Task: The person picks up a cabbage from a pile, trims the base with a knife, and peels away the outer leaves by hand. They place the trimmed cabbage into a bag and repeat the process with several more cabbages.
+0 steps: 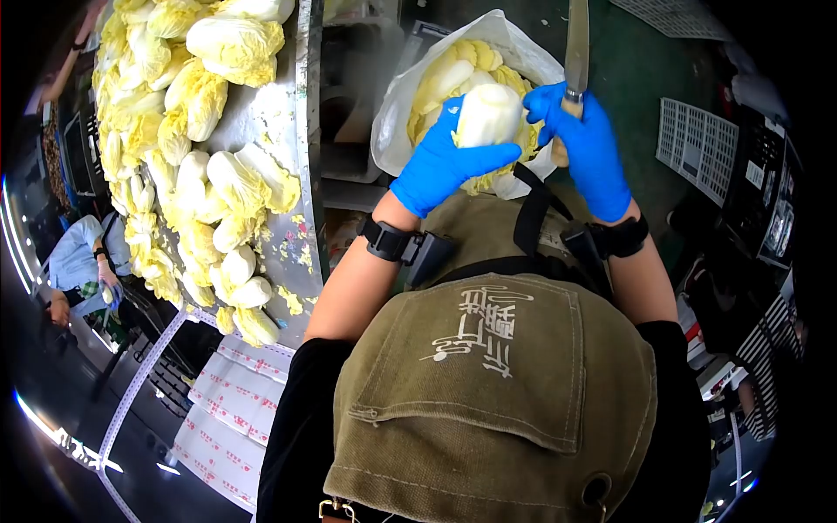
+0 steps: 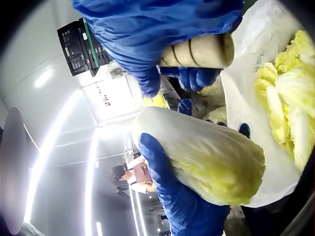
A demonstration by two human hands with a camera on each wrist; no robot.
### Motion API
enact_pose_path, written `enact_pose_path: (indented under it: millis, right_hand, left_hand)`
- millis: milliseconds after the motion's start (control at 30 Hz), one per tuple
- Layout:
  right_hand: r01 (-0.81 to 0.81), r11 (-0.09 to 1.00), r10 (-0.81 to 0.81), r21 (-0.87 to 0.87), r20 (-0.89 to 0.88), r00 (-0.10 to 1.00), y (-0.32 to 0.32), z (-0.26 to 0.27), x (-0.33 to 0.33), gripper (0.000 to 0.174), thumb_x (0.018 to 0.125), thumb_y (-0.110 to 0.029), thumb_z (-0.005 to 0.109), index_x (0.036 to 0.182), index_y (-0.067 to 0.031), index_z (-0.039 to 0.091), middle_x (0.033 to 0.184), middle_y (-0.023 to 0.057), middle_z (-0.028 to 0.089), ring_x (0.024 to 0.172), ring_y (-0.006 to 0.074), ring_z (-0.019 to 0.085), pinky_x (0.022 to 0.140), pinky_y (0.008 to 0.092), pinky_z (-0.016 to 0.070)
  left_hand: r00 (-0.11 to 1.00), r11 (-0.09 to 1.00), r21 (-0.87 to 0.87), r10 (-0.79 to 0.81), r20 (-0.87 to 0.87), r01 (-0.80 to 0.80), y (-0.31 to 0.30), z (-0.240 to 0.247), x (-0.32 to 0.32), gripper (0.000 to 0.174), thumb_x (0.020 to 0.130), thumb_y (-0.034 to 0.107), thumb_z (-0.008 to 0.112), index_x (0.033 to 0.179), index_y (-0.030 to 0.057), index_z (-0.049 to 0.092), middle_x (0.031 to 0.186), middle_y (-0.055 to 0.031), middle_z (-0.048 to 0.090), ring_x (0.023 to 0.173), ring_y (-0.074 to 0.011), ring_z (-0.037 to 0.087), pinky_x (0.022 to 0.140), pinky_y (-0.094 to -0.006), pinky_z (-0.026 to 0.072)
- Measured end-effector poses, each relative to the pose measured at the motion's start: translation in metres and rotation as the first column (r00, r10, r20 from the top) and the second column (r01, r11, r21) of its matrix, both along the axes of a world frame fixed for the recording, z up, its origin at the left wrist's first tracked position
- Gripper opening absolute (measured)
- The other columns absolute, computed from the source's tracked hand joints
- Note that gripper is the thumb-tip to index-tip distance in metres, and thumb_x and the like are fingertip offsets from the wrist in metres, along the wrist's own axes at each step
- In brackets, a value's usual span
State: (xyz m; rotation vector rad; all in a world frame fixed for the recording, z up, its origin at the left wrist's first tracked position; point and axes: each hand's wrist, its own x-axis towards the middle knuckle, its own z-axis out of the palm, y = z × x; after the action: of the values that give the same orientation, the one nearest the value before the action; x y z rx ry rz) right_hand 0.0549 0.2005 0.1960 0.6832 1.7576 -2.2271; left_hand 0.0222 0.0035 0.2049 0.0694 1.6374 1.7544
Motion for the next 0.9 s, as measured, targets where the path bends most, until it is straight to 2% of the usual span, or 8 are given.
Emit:
enact_pose_path:
  millis: [100,200,233,433,633,700,833,900]
  right_hand:
    - [-0.092,0.985,0.072,-0.143,-0.139,0.988,-0.016,0.011,0.009,0.045,0.072,-0.011,0.078,0.109,-0.0029,0.054,0.100,0.0069,0.059,0.086,0.0137,0.058,0.073,0.0274,0.0500]
    - [-0.177,0.984,0.174,-0.017,-0.114,0.978,-0.023,0.014,0.008,0.058,0.066,-0.008,0.082,0.114,-0.0023,0.051,0.110,0.0085,0.056,0.097,0.0160,0.056,0.083,0.0302,0.0489]
    - [-0.163,0.979,0.177,0.121,-0.112,0.978,-0.024,0.014,0.009,0.060,0.064,-0.008,0.083,0.114,-0.0018,0.050,0.107,0.0079,0.057,0.096,0.0162,0.057,0.085,0.0307,0.0486]
    - [-0.129,0.991,0.134,0.046,-0.156,0.979,-0.021,0.016,0.008,0.057,0.065,-0.003,0.081,0.113,-0.0016,0.051,0.105,0.0067,0.060,0.098,0.0159,0.057,0.087,0.0306,0.0478]
    - [-0.026,0.995,0.052,0.098,-0.275,0.960,-0.026,0.020,0.011,0.054,0.067,-0.002,0.079,0.113,-0.0018,0.051,0.106,0.0066,0.060,0.099,0.0154,0.057,0.088,0.0304,0.0472]
    - [-0.057,0.992,0.085,0.112,-0.267,0.960,-0.026,0.018,0.009,0.051,0.069,-0.002,0.078,0.111,-0.0020,0.051,0.106,0.0060,0.060,0.099,0.0151,0.057,0.088,0.0301,0.0470]
    - [-0.082,0.986,0.110,0.144,-0.204,0.973,-0.027,0.014,0.008,0.044,0.073,-0.004,0.076,0.109,-0.0021,0.051,0.103,0.0054,0.059,0.095,0.0140,0.057,0.085,0.0289,0.0481]
    - [0.015,0.996,0.001,0.092,-0.164,0.986,-0.023,0.006,0.010,0.042,0.075,-0.005,0.075,0.109,-0.0023,0.051,0.101,0.0058,0.059,0.092,0.0131,0.058,0.082,0.0282,0.0493]
  left_hand:
    - [0.947,0.949,0.266,0.085,0.309,-0.172,-0.005,0.003,0.000,0.056,0.081,0.016,0.070,0.130,0.0038,0.046,0.117,-0.0077,0.057,0.105,-0.0172,0.056,0.089,-0.0315,0.0478]
    - [0.938,0.926,0.299,0.132,0.320,-0.232,-0.001,-0.004,0.002,0.061,0.080,0.011,0.069,0.134,0.0042,0.041,0.118,-0.0080,0.056,0.105,-0.0168,0.056,0.090,-0.0321,0.0477]
    - [0.946,0.932,0.275,0.153,0.286,-0.235,0.002,-0.004,0.003,0.062,0.080,0.010,0.069,0.135,0.0043,0.040,0.119,-0.0079,0.056,0.106,-0.0169,0.056,0.090,-0.0320,0.0477]
    - [0.964,0.954,0.211,0.169,0.207,-0.213,0.003,0.006,0.005,0.066,0.079,0.009,0.071,0.136,0.0050,0.038,0.121,-0.0083,0.054,0.107,-0.0179,0.055,0.090,-0.0317,0.0479]
    - [0.973,0.959,0.170,0.215,0.080,-0.226,0.006,0.007,0.005,0.067,0.077,0.009,0.073,0.134,0.0062,0.037,0.121,-0.0090,0.052,0.108,-0.0184,0.055,0.089,-0.0325,0.0490]
    - [0.966,0.953,0.158,0.252,0.061,-0.258,0.012,0.006,0.004,0.068,0.077,0.009,0.073,0.134,0.0068,0.036,0.121,-0.0090,0.052,0.109,-0.0184,0.054,0.090,-0.0329,0.0491]
    - [0.958,0.943,0.172,0.274,0.083,-0.284,0.015,0.000,0.007,0.067,0.079,0.010,0.072,0.134,0.0071,0.034,0.121,-0.0089,0.051,0.110,-0.0183,0.053,0.091,-0.0315,0.0476]
    - [0.942,0.918,0.224,0.298,0.153,-0.327,0.012,-0.011,0.008,0.063,0.082,0.011,0.069,0.135,0.0075,0.034,0.122,-0.0084,0.051,0.111,-0.0182,0.052,0.093,-0.0313,0.0459]
